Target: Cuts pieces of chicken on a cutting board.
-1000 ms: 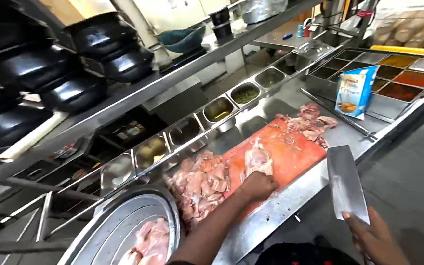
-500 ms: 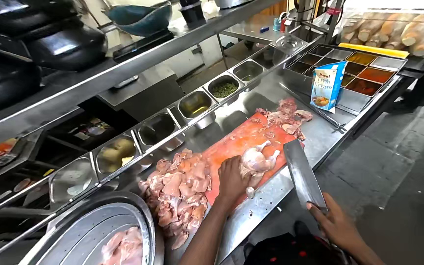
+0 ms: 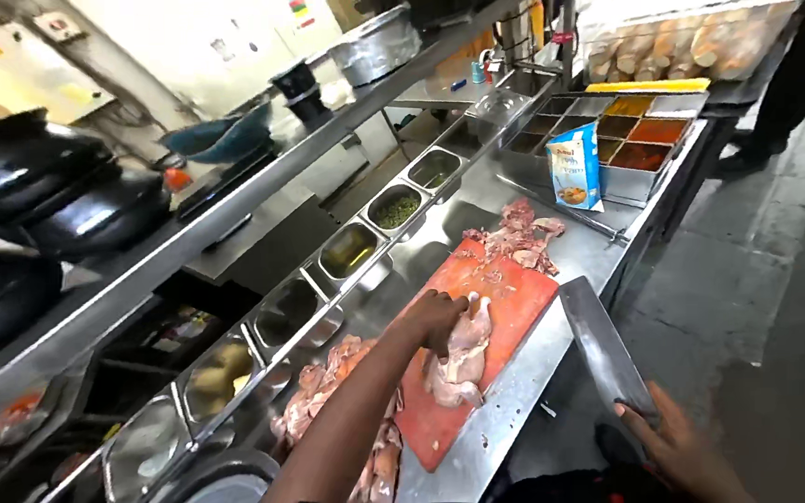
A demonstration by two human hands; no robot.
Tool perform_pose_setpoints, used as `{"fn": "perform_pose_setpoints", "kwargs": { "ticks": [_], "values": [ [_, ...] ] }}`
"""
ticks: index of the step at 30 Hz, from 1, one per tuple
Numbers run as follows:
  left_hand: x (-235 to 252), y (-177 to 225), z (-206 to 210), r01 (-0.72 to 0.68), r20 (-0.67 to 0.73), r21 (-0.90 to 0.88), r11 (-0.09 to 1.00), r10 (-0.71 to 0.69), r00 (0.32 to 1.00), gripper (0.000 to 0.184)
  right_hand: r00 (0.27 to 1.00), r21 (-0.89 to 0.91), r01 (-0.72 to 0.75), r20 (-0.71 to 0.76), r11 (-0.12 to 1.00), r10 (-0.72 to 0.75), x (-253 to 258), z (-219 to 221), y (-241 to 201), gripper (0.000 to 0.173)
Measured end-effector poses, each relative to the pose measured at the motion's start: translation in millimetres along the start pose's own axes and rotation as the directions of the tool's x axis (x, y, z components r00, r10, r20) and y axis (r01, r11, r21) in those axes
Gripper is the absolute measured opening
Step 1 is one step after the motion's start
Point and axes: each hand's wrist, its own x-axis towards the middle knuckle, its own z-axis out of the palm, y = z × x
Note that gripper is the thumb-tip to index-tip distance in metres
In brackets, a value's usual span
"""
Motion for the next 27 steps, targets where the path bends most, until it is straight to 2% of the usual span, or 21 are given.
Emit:
{"fn": "perform_pose_setpoints", "kwargs": {
  "ticks": [2,4,6,8,9,11,12,14,16,17,19,20,22,23,24,25,26,27],
  "values": [
    [-4.0,-8.1,0.5,-0.023,-0.002,-0.006,1.000,0.023,1.000,0.101,1.000,-0.020,-0.011,-0.016,1.000,0.010,-0.6,-1.3,1.8,0.060],
    [-20.5,-8.4,1.4,0.032,0.006,-0.080,0.996,-0.031,0.999,0.099,1.000,-0.029,0.000,0.024,1.000,0.000,2.2,-3.8,-5.0,0.061],
    [-42.1,-7.8,1.7,0.109,0.064,-0.143,0.984,-0.101,0.993,0.103,0.992,-0.023,0.019,0.127,1.000,-0.016,13.7,-6.0,-21.7,0.057],
    [-64.3,-13.5,15.4,0.149,0.093,-0.215,0.965,-0.131,0.987,0.117,0.964,-0.030,-0.008,0.267,1.000,0.015,31.1,-3.2,-44.8,0.051],
    [-76.0,-17.0,27.4,0.157,0.093,-0.286,0.945,-0.136,0.986,0.124,0.939,-0.011,-0.040,0.342,0.999,0.041,42.3,1.3,-57.2,0.048],
    [-97.4,-19.1,60.1,0.160,0.033,-0.470,0.868,-0.164,0.986,0.124,0.879,0.085,-0.116,0.472,0.990,0.063,67.7,18.0,-75.7,0.042],
    [-106.3,-17.6,79.0,0.141,-0.038,-0.586,0.798,-0.200,0.979,0.117,0.852,0.111,-0.149,0.519,0.983,0.071,81.3,29.2,-83.1,0.038],
    [-119.8,-6.6,111.6,0.051,-0.170,-0.843,0.535,-0.355,0.919,0.096,0.813,0.044,-0.138,0.576,0.989,0.088,106.9,50.0,-98.3,0.040],
    [-125.2,14.5,130.9,-0.068,-0.186,-0.974,0.216,-0.591,0.785,0.072,0.809,-0.158,0.034,0.584,0.987,0.066,134.3,65.9,-111.2,0.042],
    [-126.4,27.1,136.5,-0.136,-0.145,-0.988,0.068,-0.693,0.706,0.064,0.826,-0.287,0.155,0.562,0.945,0.035,147.4,72.3,-117.2,0.042],
    [-125.4,51.3,145.5,-0.299,-0.021,-0.936,-0.186,-0.818,0.575,0.054,0.876,-0.550,0.346,0.480,0.760,-0.051,165.6,85.6,-129.4,0.043],
    [-121.8,61.1,150.4,-0.375,0.046,-0.880,-0.291,-0.839,0.543,0.050,0.890,-0.642,0.392,0.446,0.659,-0.096,167.9,90.1,-138.4,0.045],
    [-112.4,74.2,159.7,-0.461,0.131,-0.784,-0.416,-0.837,0.531,0.045,0.864,-0.638,0.488,0.448,0.596,-0.229,158.6,96.3,-164.8,0.048],
    [-108.5,77.8,165.4,-0.439,0.138,-0.791,-0.426,-0.824,0.549,0.048,0.813,-0.561,0.569,0.494,0.601,-0.309,148.2,101.2,-176.4,0.046],
    [-106.7,80.2,170.0,-0.361,0.128,-0.844,-0.396,-0.804,0.581,0.053,0.734,-0.447,0.654,0.571,0.610,-0.368,136.1,108.2,-184.4,0.047],
    [-108.3,81.7,171.9,-0.226,0.108,-0.925,-0.306,-0.780,0.617,0.059,0.637,-0.334,0.728,0.651,0.599,-0.412,122.9,118.5,-186.8,0.047],
    [-112.9,81.6,169.5,-0.039,0.093,-0.987,-0.155,-0.752,0.652,0.067,0.545,-0.248,0.782,0.717,0.571,-0.435,110.8,131.0,-185.3,0.046],
    [-118.3,80.9,162.7,0.172,0.096,-0.985,0.026,-0.744,0.662,0.075,0.484,-0.216,0.817,0.762,0.535,-0.432,101.3,143.6,-182.3,0.046]
  ]
}}
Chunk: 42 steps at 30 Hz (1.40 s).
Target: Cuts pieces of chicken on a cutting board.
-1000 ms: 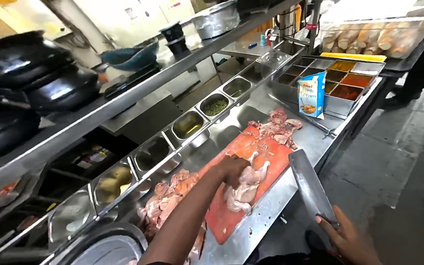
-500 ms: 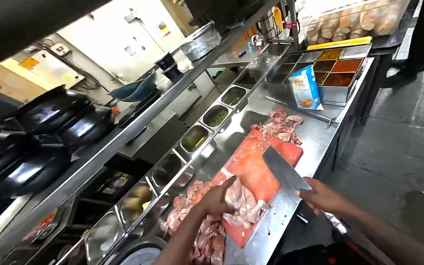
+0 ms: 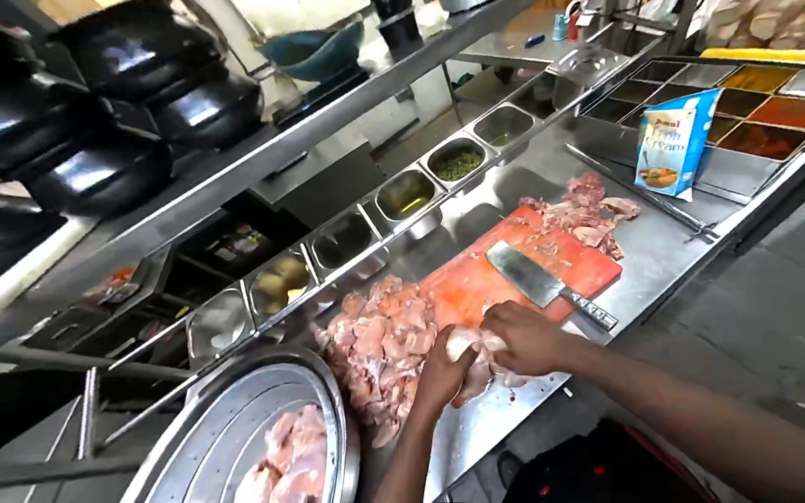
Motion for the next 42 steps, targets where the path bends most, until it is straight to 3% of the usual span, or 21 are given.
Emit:
{"fn": "perform_pose_setpoints", "kwargs": {
  "ticks": [2,3,6,8,11,19,23,30,36,42],
  "values": [
    [-12.5,21.5,-6.9,0.019,-0.064,0.478,0.878,0.013,0.998,0.079,1.000,-0.099,0.020,0.009,0.995,-0.019,5.3,23.3,-6.8,0.046],
    [-17.9,30.3,-7.8,0.001,-0.081,0.616,0.788,0.062,0.995,0.076,0.998,-0.132,0.023,-0.053,0.991,-0.030,6.7,34.0,-4.6,0.045],
    [-18.7,45.1,-1.5,-0.194,0.088,0.753,0.628,0.197,0.977,0.067,0.954,-0.189,0.086,-0.266,0.978,-0.135,8.2,54.0,9.8,0.038],
    [-10.4,53.5,10.2,-0.229,0.184,0.784,0.577,0.136,0.973,0.068,0.897,-0.254,0.146,-0.374,0.956,-0.236,8.5,64.2,18.2,0.034],
    [3.0,56.4,16.1,-0.213,0.213,0.775,0.596,0.070,0.974,0.065,0.848,-0.308,0.196,-0.424,0.931,-0.319,11.0,69.1,27.4,0.028],
    [-1.5,57.4,-1.7,-0.387,0.326,0.786,0.482,0.207,0.922,0.045,0.718,-0.446,0.353,-0.434,0.822,-0.544,16.3,58.8,25.8,0.030],
    [-17.2,72.3,-24.6,-0.546,0.454,0.709,0.446,0.303,0.838,0.038,0.590,-0.475,0.446,-0.482,0.759,-0.648,12.3,42.5,18.7,0.029],
    [-24.2,93.2,-64.6,-0.756,0.587,0.509,0.413,0.476,0.655,0.032,0.442,-0.511,0.587,-0.447,0.627,-0.778,5.7,-6.3,0.2,0.030],
    [-30.3,107.6,-73.9,-0.808,0.632,0.435,0.398,0.504,0.589,0.033,0.394,-0.514,0.662,-0.379,0.545,-0.837,-1.8,-30.2,-4.4,0.034],
    [-26.0,117.4,-81.5,-0.902,0.660,0.309,0.302,0.614,0.432,0.031,0.343,-0.512,0.716,-0.334,0.475,-0.878,-7.6,-53.0,-7.1,0.039]
  ]
}}
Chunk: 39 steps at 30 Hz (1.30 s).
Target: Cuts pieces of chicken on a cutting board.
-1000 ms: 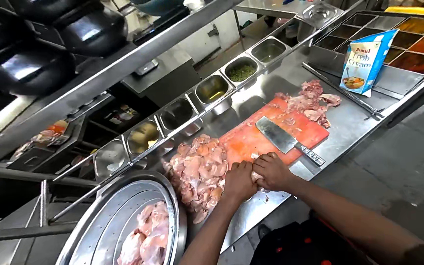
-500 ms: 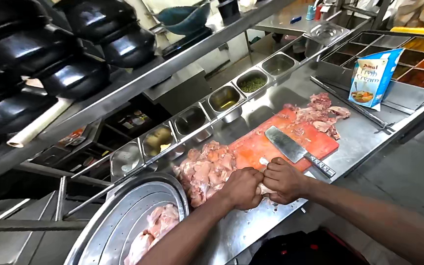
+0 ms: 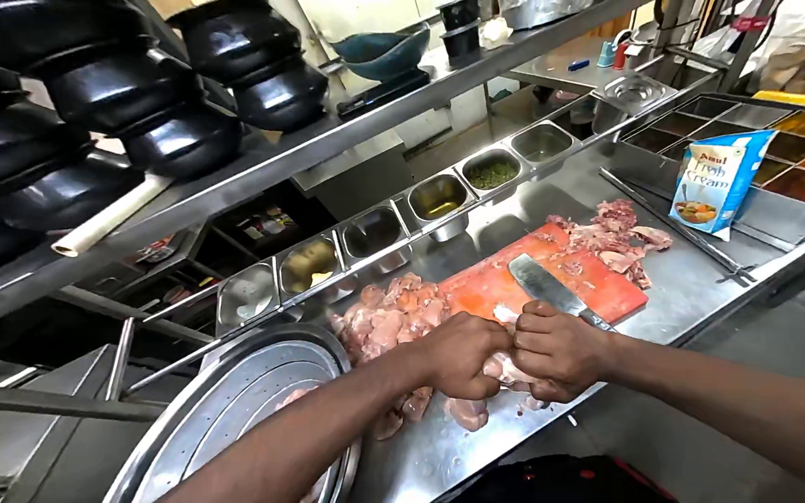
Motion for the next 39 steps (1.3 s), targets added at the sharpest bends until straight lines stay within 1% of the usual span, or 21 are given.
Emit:
{"fn": "perform_pose_setpoints", "kwargs": {
  "ticks": [4,8,12,14,15,16,18,19,22,23,24,26,27,28,29,31,32,35,37,38,39],
  "values": [
    [1.7,1.3,-11.6,-0.077,-0.024,-0.006,0.997,0.077,0.997,0.027,0.999,0.023,0.031,0.012,0.999,-0.031,6.7,-12.5,4.1,0.039],
    [2.4,-4.8,-12.6,-0.121,-0.129,0.008,0.993,0.121,0.984,0.026,0.999,0.008,0.042,-0.022,0.999,-0.042,11.7,-17.4,12.9,0.038],
    [10.9,-23.4,-0.1,-0.116,-0.368,0.070,0.991,0.134,0.920,0.026,0.990,-0.054,-0.076,-0.123,0.996,0.069,10.7,-6.2,25.0,0.036],
    [11.5,-35.7,7.7,-0.070,-0.502,0.016,0.997,0.069,0.862,0.030,0.967,-0.094,-0.197,-0.184,0.976,0.178,6.2,1.4,25.2,0.035],
    [6.2,-42.4,10.9,-0.034,-0.585,-0.075,0.997,-0.016,0.811,0.032,0.944,-0.110,-0.264,-0.231,0.958,0.233,0.4,5.0,23.0,0.035],
    [-5.0,-49.9,12.3,0.009,-0.665,-0.233,0.972,-0.166,0.728,0.033,0.915,-0.128,-0.335,-0.281,0.934,0.289,-9.3,8.5,19.4,0.035],
    [-24.0,-66.8,6.7,0.093,-0.778,-0.460,0.883,-0.452,0.436,0.022,0.842,-0.144,-0.475,-0.359,0.868,0.402,-26.5,15.9,18.3,0.037],
    [-26.8,-74.3,1.7,0.114,-0.782,-0.510,0.853,-0.515,0.353,0.019,0.818,-0.138,-0.513,-0.378,0.847,0.433,-30.4,23.2,19.2,0.036],
    [-17.2,-84.2,15.4,0.041,-0.753,-0.612,0.790,-0.598,0.274,0.018,0.806,-0.117,-0.549,-0.338,0.828,0.486,-39.1,46.4,15.2,0.034],
    [-13.4,-89.3,22.9,-0.013,-0.716,-0.682,0.731,-0.664,0.214,0.020,0.801,-0.114,-0.562,-0.321,0.819,0.505,-43.0,50.6,15.0,0.033],
    [-10.5,-93.0,31.1,-0.074,-0.651,-0.758,0.648,-0.748,0.131,0.023,0.789,-0.106,-0.582,-0.315,0.806,0.528,-46.1,53.1,13.6,0.033],
    [-8.2,-99.4,49.3,-0.217,-0.460,-0.864,0.455,-0.887,-0.031,0.026,0.763,-0.101,-0.617,-0.322,0.781,0.561,-48.5,57.9,6.2,0.033],
    [-6.4,-101.2,56.9,-0.278,-0.360,-0.888,0.366,-0.930,-0.075,0.023,0.752,-0.113,-0.634,-0.322,0.765,0.576,-50.0,59.0,-0.6,0.035],
    [-4.3,-103.3,62.6,-0.331,-0.292,-0.894,0.304,-0.953,-0.086,0.021,0.746,-0.128,-0.644,-0.324,0.754,0.582,-52.3,59.1,-6.8,0.036],
    [-3.0,-105.5,64.9,-0.376,-0.252,-0.886,0.271,-0.963,-0.099,0.018,0.743,-0.138,-0.650,-0.325,0.747,0.586,-54.7,58.7,-12.1,0.039],
    [-8.0,-115.4,65.5,-0.444,-0.230,-0.856,0.264,-0.965,-0.129,0.019,0.731,-0.129,-0.660,-0.335,0.740,0.594,-57.8,53.7,-21.6,0.043],
    [-12.1,-122.0,63.7,-0.477,-0.230,-0.836,0.273,-0.962,-0.149,0.021,0.719,-0.119,-0.671,-0.347,0.732,0.602,-58.9,48.0,-25.3,0.043],
    [-42.4,-141.9,49.6,-0.549,-0.241,-0.760,0.348,-0.935,-0.259,0.028,0.654,-0.070,-0.725,-0.383,0.685,0.652,-72.4,17.5,-36.2,0.049],
    [-76.8,-153.7,36.6,-0.508,-0.269,-0.747,0.429,-0.894,-0.359,0.036,0.594,-0.039,-0.769,-0.414,0.639,0.690,-89.7,-13.6,-34.4,0.048],
    [-90.9,-154.3,28.0,-0.480,-0.294,-0.746,0.462,-0.874,-0.386,0.036,0.563,-0.049,-0.794,-0.437,0.606,0.702,-98.1,-28.6,-29.6,0.046],
    [-98.7,-150.2,18.4,-0.459,-0.321,-0.743,0.487,-0.862,-0.393,0.034,0.538,-0.089,-0.819,-0.461,0.567,0.706,-104.9,-43.0,-22.4,0.043]
  ]
}}
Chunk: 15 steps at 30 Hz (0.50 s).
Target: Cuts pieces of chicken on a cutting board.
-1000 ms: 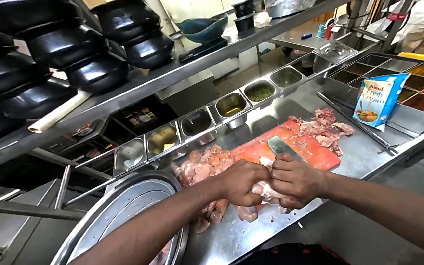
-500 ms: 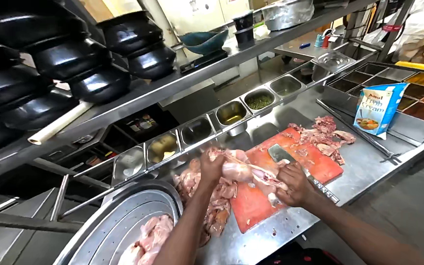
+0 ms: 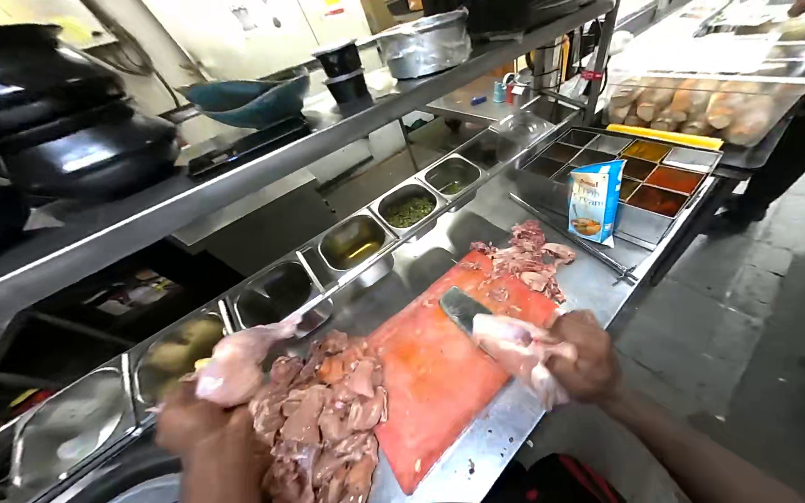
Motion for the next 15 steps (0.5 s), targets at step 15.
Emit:
{"fn": "perform_pose_setpoints", "kwargs": {
  "ticks": [15],
  "values": [
    [-83.6,16.7,-13.5,0.084,0.457,-0.237,0.968,0.035,0.889,0.031,0.948,-0.269,-0.270,0.092,0.925,0.303,91.1,67.1,60.5,0.049]
  ]
}}
